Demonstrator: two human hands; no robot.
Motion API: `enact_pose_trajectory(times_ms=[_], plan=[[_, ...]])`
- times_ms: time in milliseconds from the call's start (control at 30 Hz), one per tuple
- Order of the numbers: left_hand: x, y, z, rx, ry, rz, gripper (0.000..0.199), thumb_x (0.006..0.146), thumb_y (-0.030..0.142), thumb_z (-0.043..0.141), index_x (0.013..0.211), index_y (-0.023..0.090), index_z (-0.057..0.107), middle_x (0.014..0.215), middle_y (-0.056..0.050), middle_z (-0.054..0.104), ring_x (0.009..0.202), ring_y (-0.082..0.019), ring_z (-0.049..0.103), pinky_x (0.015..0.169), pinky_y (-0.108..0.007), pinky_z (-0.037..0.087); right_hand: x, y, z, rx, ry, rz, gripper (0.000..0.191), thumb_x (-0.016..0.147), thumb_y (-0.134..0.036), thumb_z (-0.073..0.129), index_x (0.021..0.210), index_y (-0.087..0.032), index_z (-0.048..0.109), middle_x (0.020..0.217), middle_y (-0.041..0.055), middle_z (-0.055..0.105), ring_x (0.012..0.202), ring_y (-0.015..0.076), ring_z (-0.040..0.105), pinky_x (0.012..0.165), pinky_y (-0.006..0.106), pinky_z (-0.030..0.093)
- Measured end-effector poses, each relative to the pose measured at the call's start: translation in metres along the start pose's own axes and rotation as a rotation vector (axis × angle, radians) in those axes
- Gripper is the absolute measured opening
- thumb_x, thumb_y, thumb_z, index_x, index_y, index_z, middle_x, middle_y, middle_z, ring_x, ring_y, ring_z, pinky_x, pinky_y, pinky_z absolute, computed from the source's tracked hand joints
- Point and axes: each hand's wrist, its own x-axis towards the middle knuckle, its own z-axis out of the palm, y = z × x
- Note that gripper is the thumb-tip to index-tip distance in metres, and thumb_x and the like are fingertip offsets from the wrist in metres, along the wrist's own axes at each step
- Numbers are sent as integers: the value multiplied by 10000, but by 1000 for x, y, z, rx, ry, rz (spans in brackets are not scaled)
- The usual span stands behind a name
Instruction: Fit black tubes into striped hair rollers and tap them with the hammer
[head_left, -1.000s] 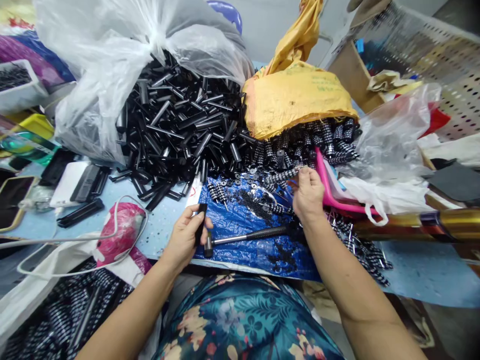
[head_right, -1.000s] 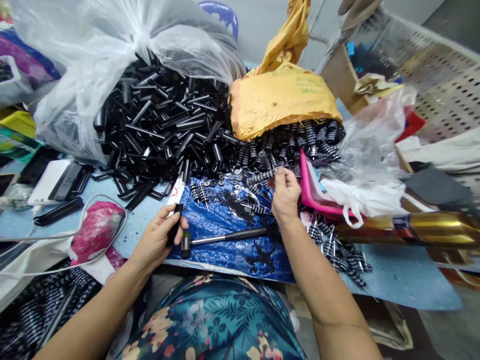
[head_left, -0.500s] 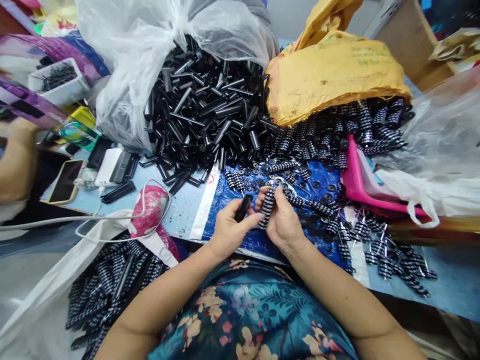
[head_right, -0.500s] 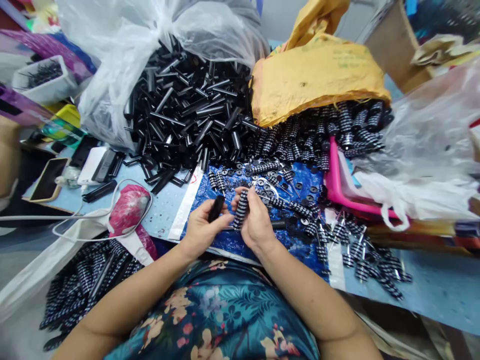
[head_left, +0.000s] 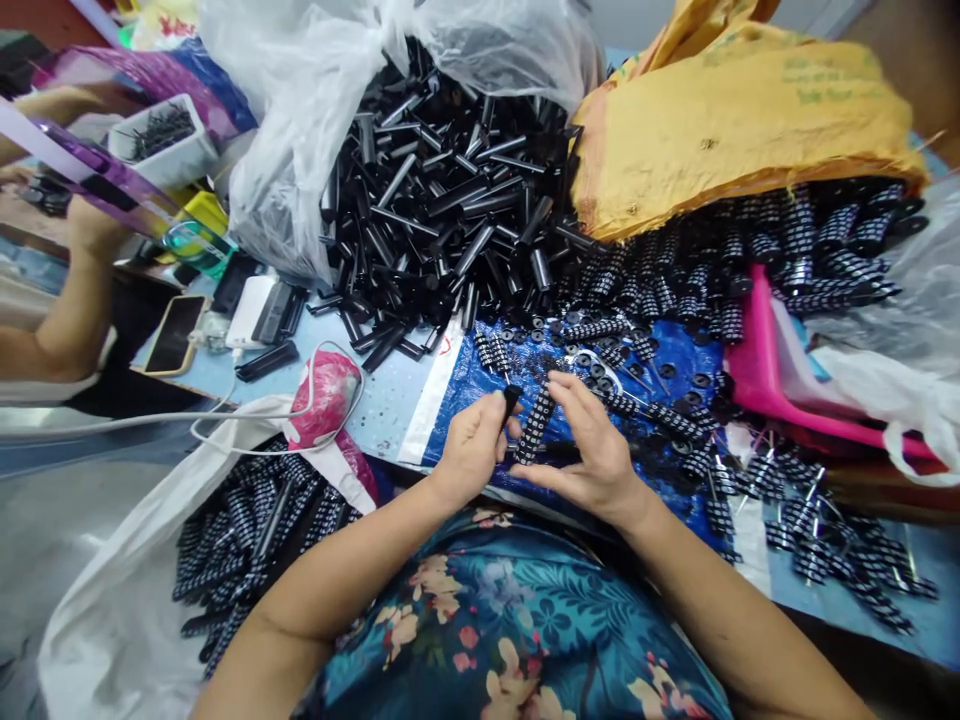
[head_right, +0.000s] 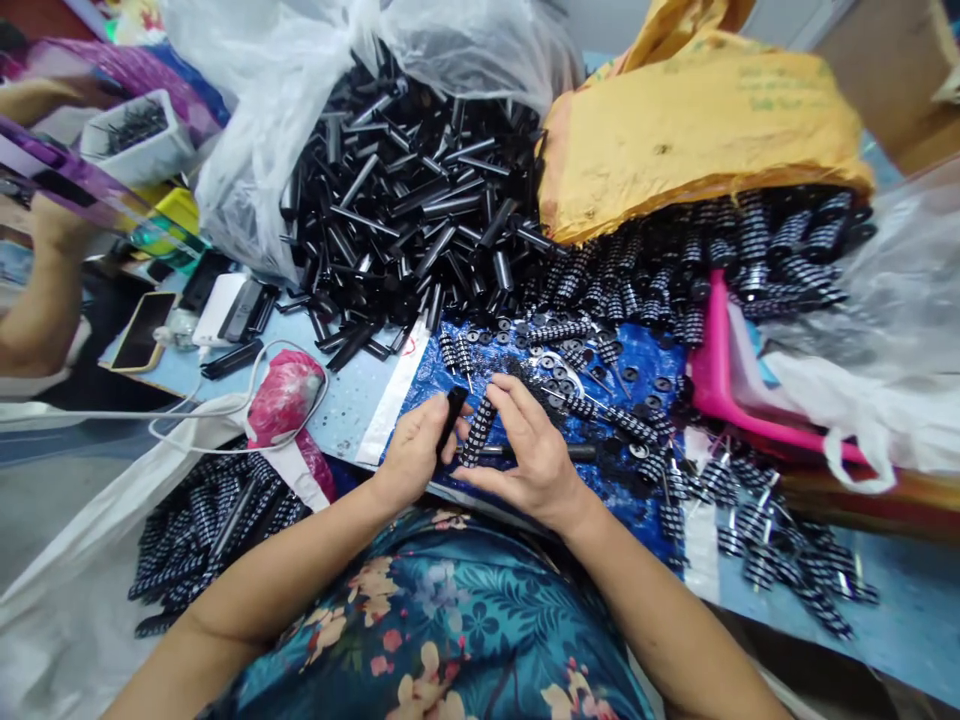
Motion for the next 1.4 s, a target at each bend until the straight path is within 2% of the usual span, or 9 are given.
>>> enact_pose_trajectory(times_ms=[267,433,567,667,833,933,1033,1200,1400], plan=[[-4,5,8,-391,-33,-100,394,762,501,803,911,151,704,801,-3,669,750,-124,597,741,-246,479,0,-10,7,-54,59,-91,1027,764,-400,837,1597,-230,262,1549,179,447,1369,357,525,1074,533,544],[-2,7,-7,-507,-228,-337,465,695,482,858,964,148,679,775,-37,704,647,-161,657,629,-289,546,-3,-5,8,87,-41,8,1049,770,-443,825,1605,-247,222,1571,165,426,1425,348,462,1144,544,469],[-1,1,-11,-538,-257,-379,475,700,496,848,962,165,631,793,-44,713,644,-160,671,621,-283,556,-5,-4,11,121,-83,60,1096,779,-578,766,1617,-228,153,1613,179,349,1467,355,396,1178,559,413],[4,-8,-25,-344,-145,-186,417,765,488,790,990,180,623,821,-26,704,652,-137,648,641,-269,536,-16,3,9,-17,-171,83,1079,785,-618,738,1602,-176,189,1570,216,400,1452,388,402,1150,588,418],[22,-12,-81,580,53,257,196,826,311,725,964,174,707,899,-42,696,831,-170,622,803,-313,468,-40,13,3,-369,-321,55,214,957,-234,606,1163,-187,634,1005,101,717,925,248,677,821,396,546],[31,-8,-102,867,-86,185,179,800,326,752,897,178,730,808,-17,657,747,-157,577,712,-296,416,-37,12,3,-370,-174,68,183,962,-186,566,1137,-166,617,932,90,696,830,207,655,764,333,527],[39,-5,-103,870,-192,62,249,749,384,796,839,169,708,656,34,548,610,-119,479,590,-265,326,-21,11,9,-345,-33,74,200,973,-164,521,1155,-183,600,886,64,676,776,181,635,726,295,506],[46,-5,-98,805,-203,27,267,704,358,813,762,168,634,594,68,461,572,-101,404,566,-255,255,-4,7,17,-466,-237,24,124,994,-218,515,1032,-181,627,728,26,614,639,164,573,624,292,455],[59,-3,-102,775,-288,2,316,640,340,830,647,187,554,570,56,494,567,-113,406,573,-264,251,-6,-10,22,-196,-171,-123,272,983,-194,495,1245,-190,568,889,74,703,768,190,646,701,301,517]])
